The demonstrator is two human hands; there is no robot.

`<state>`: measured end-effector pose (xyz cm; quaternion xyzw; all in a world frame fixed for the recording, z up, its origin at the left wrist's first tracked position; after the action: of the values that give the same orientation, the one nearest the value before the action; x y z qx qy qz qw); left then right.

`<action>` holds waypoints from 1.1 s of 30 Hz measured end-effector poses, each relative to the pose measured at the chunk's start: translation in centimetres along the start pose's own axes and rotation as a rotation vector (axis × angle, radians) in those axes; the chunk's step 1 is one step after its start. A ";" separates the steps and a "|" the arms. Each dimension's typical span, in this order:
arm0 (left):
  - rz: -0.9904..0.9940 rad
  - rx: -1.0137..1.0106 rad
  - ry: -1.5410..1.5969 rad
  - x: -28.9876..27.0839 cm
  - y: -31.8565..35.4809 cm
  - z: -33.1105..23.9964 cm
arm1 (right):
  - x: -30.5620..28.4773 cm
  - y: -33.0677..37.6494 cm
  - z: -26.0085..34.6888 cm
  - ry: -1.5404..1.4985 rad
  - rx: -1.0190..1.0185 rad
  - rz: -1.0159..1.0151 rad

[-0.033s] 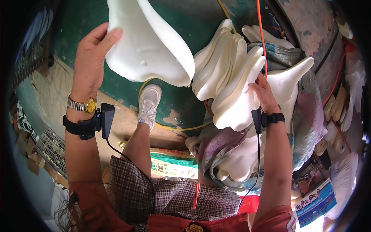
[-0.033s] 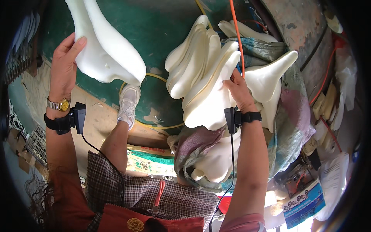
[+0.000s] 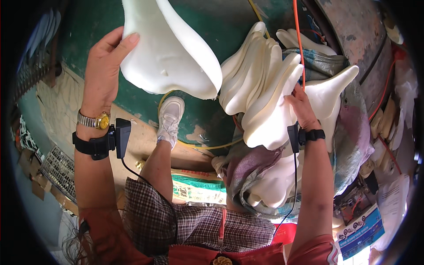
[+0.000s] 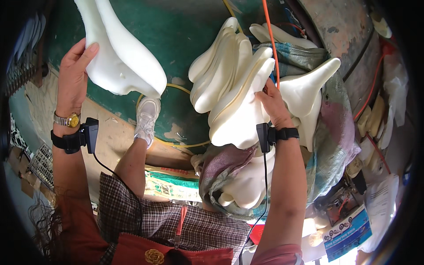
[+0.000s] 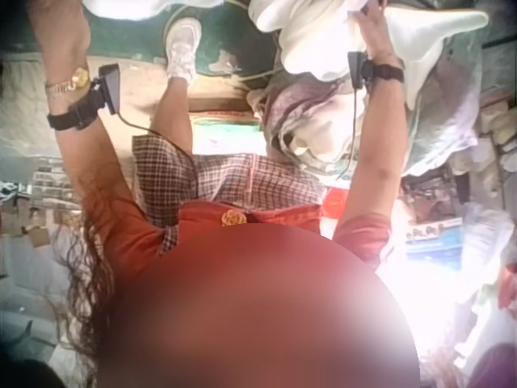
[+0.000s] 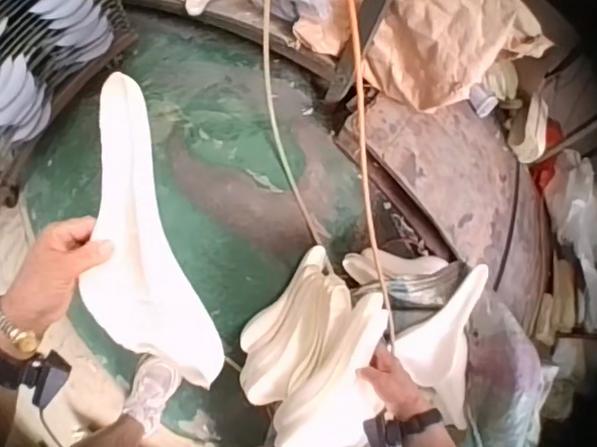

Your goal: The person sprays white shoe insoles with a handheld spray gun and places them on a cardboard surface. They retrieve more insoles from a sack, arrange them, and continue spraying. The person also handles gray insoles on a rack and places them on cardboard.

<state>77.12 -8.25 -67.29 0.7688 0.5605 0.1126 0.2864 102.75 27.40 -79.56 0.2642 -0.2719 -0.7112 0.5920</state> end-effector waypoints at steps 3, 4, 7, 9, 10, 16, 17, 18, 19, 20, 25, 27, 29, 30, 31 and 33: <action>-0.008 -0.011 -0.002 0.1 0.4 -0.3 | 0.0 0.0 0.0 -0.002 0.000 -0.011; -0.005 -0.014 0.002 0.4 0.6 -0.4 | 0.0 0.1 0.1 -0.028 -0.006 -0.017; 0.021 -0.026 -0.054 2.5 1.5 -1.1 | -0.2 0.0 -0.3 -0.051 -0.042 -0.014; 0.108 -0.069 -0.087 6.0 3.0 -2.1 | -0.6 0.0 -1.0 0.015 -0.082 -0.021; 0.225 -0.080 -0.071 8.7 4.1 -2.5 | -0.9 -0.4 -1.8 0.103 -0.082 0.003; 0.375 0.234 -0.614 24.6 8.2 4.6 | -2.9 2.6 1.6 -0.316 -0.162 -0.240; 0.308 0.268 -0.679 24.8 7.3 5.6 | -6.0 3.8 1.9 -0.199 -0.226 -0.409; 0.250 0.308 -0.737 24.9 6.7 6.3 | -10.1 5.6 0.7 0.018 -0.242 -0.755; 0.184 0.332 -0.800 24.5 6.5 6.8 | -12.5 7.7 3.2 0.516 -0.310 -0.930; 0.178 0.309 -0.800 24.5 6.5 6.7 | -14.8 8.6 2.8 0.588 -0.313 -1.020; 0.220 0.343 -0.711 25.7 5.8 5.9 | -20.3 6.5 -0.6 1.113 -0.344 -0.823; 0.252 0.224 -0.645 25.1 5.2 6.3 | -21.5 7.1 1.4 0.711 -0.304 -0.740; 0.257 0.098 -0.550 23.7 4.6 7.3 | -17.9 9.6 7.6 0.316 -0.428 -0.583; 0.269 -0.001 -0.551 23.3 4.7 7.6 | -15.1 11.6 11.0 0.169 -0.465 -0.537; 0.277 0.003 -0.502 23.3 5.3 6.5 | -11.8 14.0 14.2 0.054 -0.441 -0.437; 0.325 -0.017 -0.361 22.8 7.0 3.5 | -7.6 13.7 14.5 0.185 -0.375 -0.299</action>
<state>92.31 10.27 -69.49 0.8541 0.3683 0.0229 0.3667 103.41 33.93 -59.26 0.2510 -0.0381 -0.8016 0.5413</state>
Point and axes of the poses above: each hand's wrist, its own y-axis away from the middle knuckle, its own x-axis out of the palm, z = x × y, the point moved 7 cm from there along -y, towards the middle knuckle, and after that the axes turned 7 degrees about -x, right-handed, at the moved point
